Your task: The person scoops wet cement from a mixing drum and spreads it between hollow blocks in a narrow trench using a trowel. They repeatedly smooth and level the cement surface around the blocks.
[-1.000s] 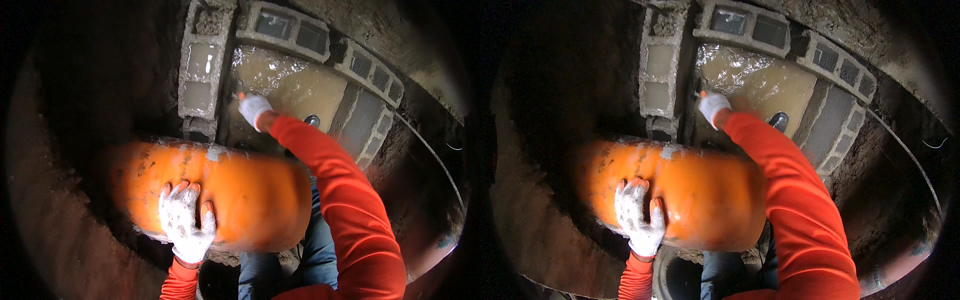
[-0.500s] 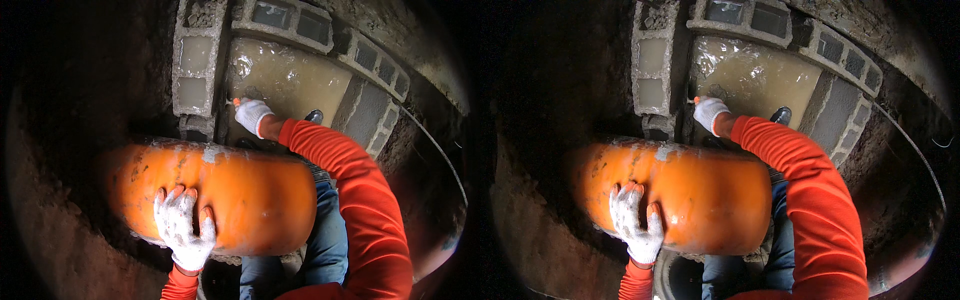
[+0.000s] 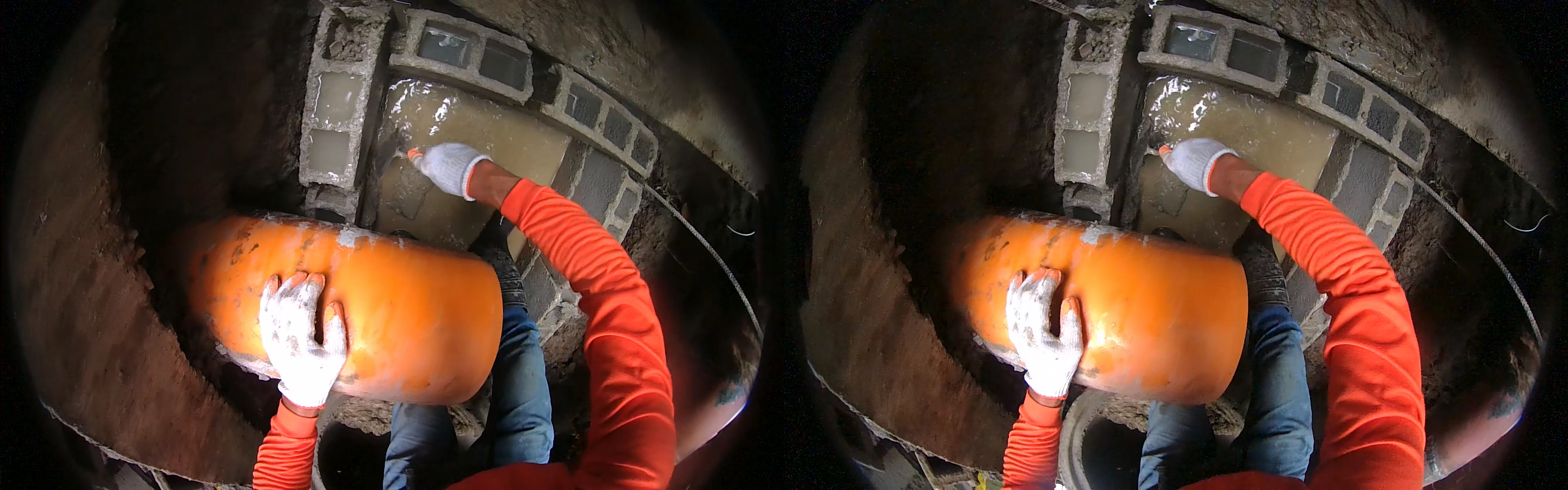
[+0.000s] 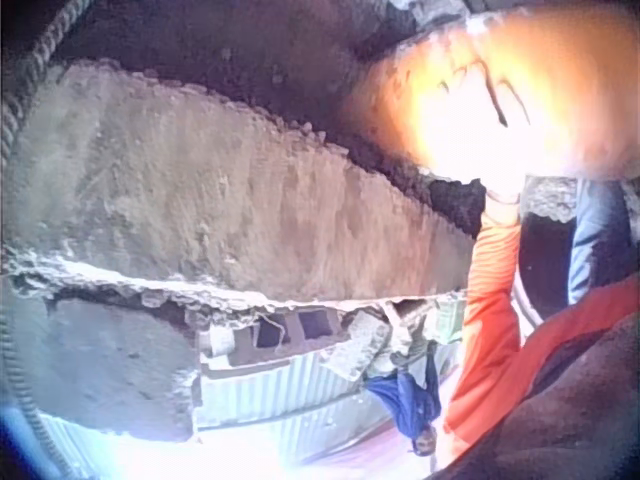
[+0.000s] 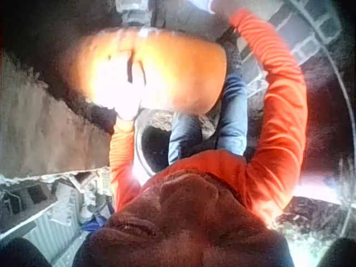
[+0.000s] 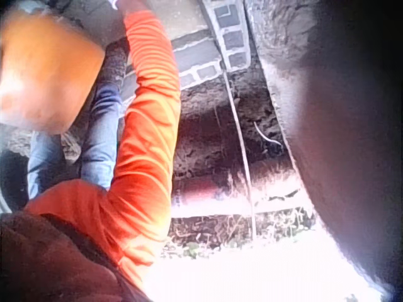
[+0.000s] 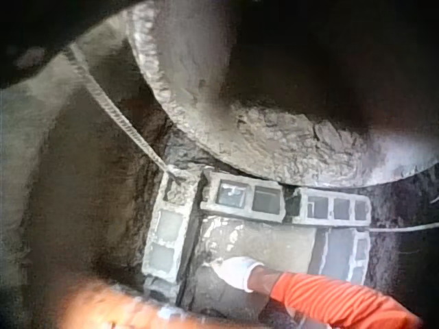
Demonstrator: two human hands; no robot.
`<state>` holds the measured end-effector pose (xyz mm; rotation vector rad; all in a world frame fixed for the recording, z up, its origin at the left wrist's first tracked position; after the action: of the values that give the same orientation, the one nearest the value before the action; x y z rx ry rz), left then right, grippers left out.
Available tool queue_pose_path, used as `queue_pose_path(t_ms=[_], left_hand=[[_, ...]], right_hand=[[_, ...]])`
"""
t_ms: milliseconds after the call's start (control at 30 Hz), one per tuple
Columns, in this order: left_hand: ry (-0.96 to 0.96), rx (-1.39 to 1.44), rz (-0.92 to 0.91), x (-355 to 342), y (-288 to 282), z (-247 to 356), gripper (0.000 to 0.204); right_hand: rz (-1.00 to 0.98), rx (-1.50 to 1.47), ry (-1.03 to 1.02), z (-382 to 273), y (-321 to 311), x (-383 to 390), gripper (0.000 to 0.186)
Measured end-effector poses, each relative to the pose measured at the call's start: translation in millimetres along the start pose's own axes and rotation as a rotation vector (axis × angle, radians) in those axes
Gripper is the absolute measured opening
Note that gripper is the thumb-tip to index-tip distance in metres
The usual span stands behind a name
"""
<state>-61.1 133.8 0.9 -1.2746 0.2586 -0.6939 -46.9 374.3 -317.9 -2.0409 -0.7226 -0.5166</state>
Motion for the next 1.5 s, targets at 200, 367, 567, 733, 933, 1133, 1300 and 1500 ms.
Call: queue_pose_path(t_ms=[200,367,567,733,933,1133,1300,1500], left_hand=[[0.007,0.031,-0.022,-2.8,-1.6,2.9,0.04],[-0.011,0.075,-0.054,-4.2,-0.3,-1.1,0.04],[-0.05,0.008,-0.082,0.9,1.4,-4.0,0.042],[-0.014,-0.026,-0.058,-6.6,6.4,3.2,0.041],[-0.004,-0.015,-0.039,-5.3,2.2,3.8,0.039],[-0.036,-0.025,-0.042,0.7,1.2,-2.7,0.04],[-0.016,0.003,-0.04,-5.6,3.5,1.4,0.04],[-0.034,-0.01,-0.094,0.9,1.5,-6.3,0.042]], right_hand=[[-0.083,0.234,-0.133,-35.5,0.5,-37.4,0.022],[-0.125,0.317,-0.14,-54.6,16.3,-54.1,0.024],[-0.259,0.369,-0.191,-86.8,2.8,-75.5,0.023],[-0.229,0.327,-0.034,-42.1,35.3,-108.6,0.03],[0.073,0.104,0.197,-20.4,124.1,-35.2,0.035],[0.044,0.043,0.123,-14.9,-10.4,-21.1,0.033],[0.062,0.344,0.006,-3.0,-42.4,-60.7,0.031],[0.087,-0.071,0.3,-28.6,51.6,-69.0,0.032]])
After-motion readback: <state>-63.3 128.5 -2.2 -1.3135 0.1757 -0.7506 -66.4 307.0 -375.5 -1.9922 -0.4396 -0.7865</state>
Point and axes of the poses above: each hand's wrist, its own x-axis away from the middle knuckle, its own y-axis out of the palm, z = x × y, the point moved 6 cm from there along -x, towards the middle knuckle, and after that the axes turned 1 degree about -z, right-handed, at the moved point
